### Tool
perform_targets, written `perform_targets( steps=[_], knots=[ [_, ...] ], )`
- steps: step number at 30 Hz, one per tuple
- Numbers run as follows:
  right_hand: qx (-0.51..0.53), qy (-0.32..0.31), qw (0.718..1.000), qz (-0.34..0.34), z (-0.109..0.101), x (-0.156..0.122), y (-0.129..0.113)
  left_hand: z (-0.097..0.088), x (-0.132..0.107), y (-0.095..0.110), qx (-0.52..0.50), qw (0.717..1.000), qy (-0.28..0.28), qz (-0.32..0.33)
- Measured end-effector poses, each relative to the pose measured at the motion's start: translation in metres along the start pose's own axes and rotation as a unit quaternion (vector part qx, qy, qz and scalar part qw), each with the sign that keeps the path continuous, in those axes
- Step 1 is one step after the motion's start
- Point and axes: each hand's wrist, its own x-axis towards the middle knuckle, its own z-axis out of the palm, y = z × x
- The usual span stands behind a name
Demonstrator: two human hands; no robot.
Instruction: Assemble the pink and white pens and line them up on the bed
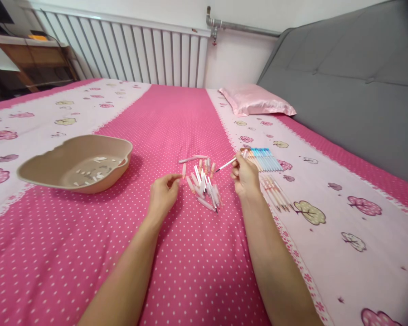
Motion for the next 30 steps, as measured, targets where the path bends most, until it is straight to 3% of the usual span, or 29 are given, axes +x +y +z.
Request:
perform_targets(
  steps=[2, 5, 10, 16, 20, 25, 30],
  knots=[
    [0.0, -0.003, 1.0, 0.001, 0.0, 0.0, 0.001, -0.001, 0.006, -0.01, 0.073, 0.995, 0.02, 0.067],
    [0.01, -0.004, 1.0, 0.007, 0.001, -0.001, 0.002, 0.002, 0.014, -0.025, 0.104, 0.984, -0.024, 0.14],
    [0.024, -0.008, 1.0, 0.014, 0.003, -0.003, 0.001, 0.008, 0.022, -0.039, 0.167, 0.97, -0.068, 0.165],
    [0.037, -0.005, 0.999, 0.01, 0.004, -0.003, 0.002, 0.009, 0.025, -0.034, 0.358, 0.911, -0.113, 0.172],
    [0.042, -0.007, 0.999, 0.009, 0.004, -0.003, 0.003, 0.009, 0.023, -0.029, 0.375, 0.901, -0.106, 0.192],
    [0.048, -0.01, 0.999, 0.008, 0.005, -0.004, 0.002, 0.005, 0.016, -0.017, 0.359, 0.919, -0.07, 0.144],
    [0.042, -0.013, 0.999, 0.012, 0.004, -0.002, 0.003, -0.002, 0.009, -0.004, 0.375, 0.926, 0.006, 0.04]
  ],
)
